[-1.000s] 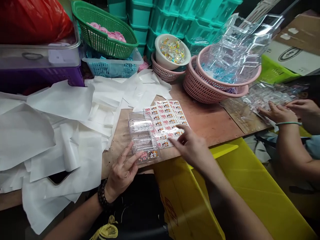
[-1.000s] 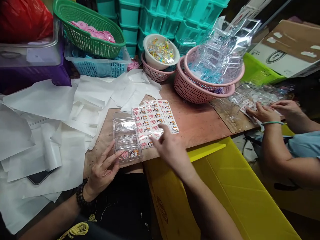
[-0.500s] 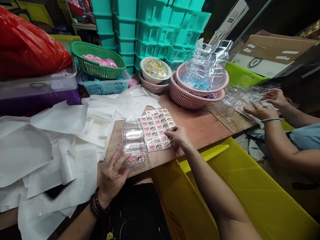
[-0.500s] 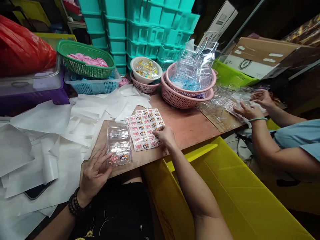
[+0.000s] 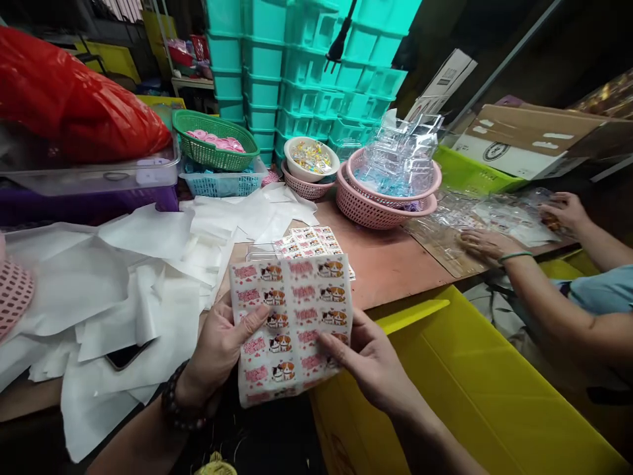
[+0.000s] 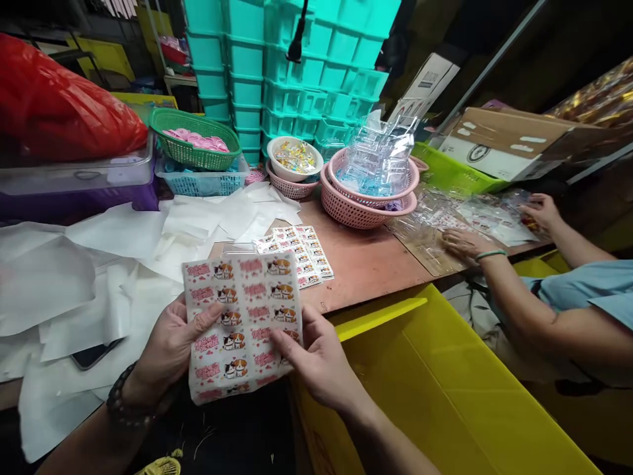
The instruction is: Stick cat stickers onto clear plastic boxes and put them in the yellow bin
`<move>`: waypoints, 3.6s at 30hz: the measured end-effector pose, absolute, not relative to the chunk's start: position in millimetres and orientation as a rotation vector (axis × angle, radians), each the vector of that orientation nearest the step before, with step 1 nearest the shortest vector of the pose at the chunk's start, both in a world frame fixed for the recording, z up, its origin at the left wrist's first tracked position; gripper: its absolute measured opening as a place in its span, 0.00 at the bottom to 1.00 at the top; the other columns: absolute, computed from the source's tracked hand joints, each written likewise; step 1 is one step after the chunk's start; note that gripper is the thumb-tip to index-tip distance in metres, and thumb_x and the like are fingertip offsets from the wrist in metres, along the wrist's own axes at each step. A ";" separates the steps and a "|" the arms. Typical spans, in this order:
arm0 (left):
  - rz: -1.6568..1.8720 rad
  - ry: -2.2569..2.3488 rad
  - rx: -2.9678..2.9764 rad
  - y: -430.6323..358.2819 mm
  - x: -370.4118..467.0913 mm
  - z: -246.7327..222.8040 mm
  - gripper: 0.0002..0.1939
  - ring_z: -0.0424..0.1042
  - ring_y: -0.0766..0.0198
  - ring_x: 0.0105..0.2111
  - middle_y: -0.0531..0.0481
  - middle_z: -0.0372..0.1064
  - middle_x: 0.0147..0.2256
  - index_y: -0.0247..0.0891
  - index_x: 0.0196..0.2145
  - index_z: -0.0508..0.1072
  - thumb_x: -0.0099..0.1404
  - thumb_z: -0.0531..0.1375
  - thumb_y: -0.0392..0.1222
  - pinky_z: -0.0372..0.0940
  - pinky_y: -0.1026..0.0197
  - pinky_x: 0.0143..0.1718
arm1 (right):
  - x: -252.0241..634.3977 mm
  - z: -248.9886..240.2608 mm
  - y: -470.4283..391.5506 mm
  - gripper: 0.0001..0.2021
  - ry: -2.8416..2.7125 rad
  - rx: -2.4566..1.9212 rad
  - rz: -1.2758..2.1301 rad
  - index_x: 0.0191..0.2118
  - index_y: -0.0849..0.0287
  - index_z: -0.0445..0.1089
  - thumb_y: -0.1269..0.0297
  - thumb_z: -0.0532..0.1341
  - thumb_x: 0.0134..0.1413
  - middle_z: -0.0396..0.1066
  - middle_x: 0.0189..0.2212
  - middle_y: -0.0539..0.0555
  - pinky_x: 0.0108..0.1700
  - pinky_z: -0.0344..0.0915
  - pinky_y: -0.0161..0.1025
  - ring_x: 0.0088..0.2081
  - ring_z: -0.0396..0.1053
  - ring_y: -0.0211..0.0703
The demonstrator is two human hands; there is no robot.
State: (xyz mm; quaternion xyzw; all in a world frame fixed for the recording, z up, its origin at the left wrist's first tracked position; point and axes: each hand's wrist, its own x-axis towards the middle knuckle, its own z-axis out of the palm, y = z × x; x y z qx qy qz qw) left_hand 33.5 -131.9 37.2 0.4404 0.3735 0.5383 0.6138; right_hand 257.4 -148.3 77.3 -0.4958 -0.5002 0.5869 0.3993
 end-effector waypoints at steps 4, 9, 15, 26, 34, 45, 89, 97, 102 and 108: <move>1.005 0.838 0.994 -139.0 7.8 31.9 0.17 0.82 0.46 0.36 0.40 0.81 0.38 0.35 0.44 0.75 0.61 0.67 0.49 0.79 0.45 0.37 | 240.6 70.5 -144.7 0.22 -1.293 -1.151 1.547 0.45 0.54 0.69 0.52 0.71 0.47 0.76 0.40 0.54 0.42 0.72 0.42 0.38 0.74 0.44; 1.227 1.369 1.548 -159.1 -29.5 21.2 0.34 0.77 0.46 0.49 0.37 0.72 0.55 0.42 0.61 0.64 0.60 0.68 0.50 0.77 0.46 0.42 | 214.0 53.6 -143.6 0.16 -1.346 -1.210 1.580 0.34 0.59 0.72 0.50 0.68 0.50 0.72 0.27 0.50 0.33 0.66 0.36 0.28 0.68 0.37; 1.072 1.240 2.393 -161.0 -23.6 36.6 0.17 0.73 0.52 0.53 0.50 0.78 0.47 0.45 0.50 0.74 0.63 0.66 0.43 0.47 0.32 0.67 | 191.5 35.0 -155.8 0.13 -1.516 -1.185 1.544 0.35 0.59 0.72 0.54 0.67 0.53 0.72 0.30 0.50 0.36 0.66 0.36 0.31 0.67 0.38; 0.750 1.062 2.109 -147.2 -22.7 34.6 0.06 0.76 0.65 0.33 0.55 0.80 0.33 0.41 0.37 0.79 0.68 0.61 0.37 0.62 0.50 0.57 | 202.6 37.0 -144.8 0.19 -1.428 -1.185 1.734 0.26 0.61 0.72 0.47 0.68 0.48 0.68 0.23 0.49 0.33 0.61 0.35 0.27 0.62 0.35; 0.754 1.121 2.107 -146.5 -22.7 34.1 0.04 0.73 0.65 0.31 0.53 0.77 0.29 0.39 0.34 0.78 0.65 0.63 0.36 0.64 0.61 0.39 | 202.0 41.1 -143.7 0.18 -1.381 -1.154 1.735 0.28 0.60 0.72 0.49 0.71 0.44 0.67 0.23 0.48 0.31 0.59 0.34 0.26 0.62 0.34; 0.813 0.916 2.075 -145.0 -18.8 26.0 0.07 0.73 0.66 0.29 0.52 0.78 0.29 0.40 0.35 0.80 0.68 0.62 0.40 0.63 0.59 0.42 | 199.7 31.4 -142.1 0.19 -1.237 -1.117 2.014 0.25 0.62 0.71 0.51 0.73 0.42 0.67 0.20 0.47 0.31 0.60 0.33 0.24 0.61 0.31; 0.807 1.195 2.119 -119.6 -26.9 23.8 0.22 0.68 0.68 0.22 0.53 0.70 0.21 0.36 0.25 0.72 0.74 0.51 0.45 0.62 0.67 0.25 | 232.9 23.5 -113.3 0.11 -0.857 -1.187 1.197 0.30 0.56 0.77 0.57 0.74 0.42 0.72 0.21 0.50 0.20 0.66 0.36 0.20 0.67 0.37; 0.937 1.433 1.988 -108.5 -11.9 0.4 0.15 0.74 0.68 0.26 0.53 0.76 0.28 0.38 0.50 0.74 0.72 0.54 0.45 0.70 0.68 0.29 | 232.6 4.9 -86.0 0.13 -0.761 -1.158 1.338 0.32 0.55 0.73 0.56 0.73 0.44 0.69 0.23 0.47 0.24 0.68 0.36 0.24 0.68 0.36; 0.837 1.476 2.310 -104.5 0.4 -7.7 0.22 0.74 0.65 0.28 0.50 0.72 0.32 0.42 0.55 0.74 0.71 0.54 0.54 0.71 0.65 0.29 | 223.7 -2.5 -76.1 0.14 -0.899 -1.094 1.169 0.43 0.53 0.68 0.55 0.67 0.55 0.75 0.33 0.52 0.35 0.74 0.42 0.29 0.74 0.39; 0.816 1.557 2.382 -106.5 3.2 -18.5 0.23 0.74 0.66 0.29 0.48 0.68 0.38 0.46 0.56 0.73 0.68 0.57 0.56 0.71 0.65 0.26 | 201.0 -14.3 -88.6 0.24 -1.588 -1.023 0.836 0.60 0.49 0.57 0.68 0.61 0.61 0.70 0.49 0.58 0.49 0.74 0.49 0.44 0.75 0.45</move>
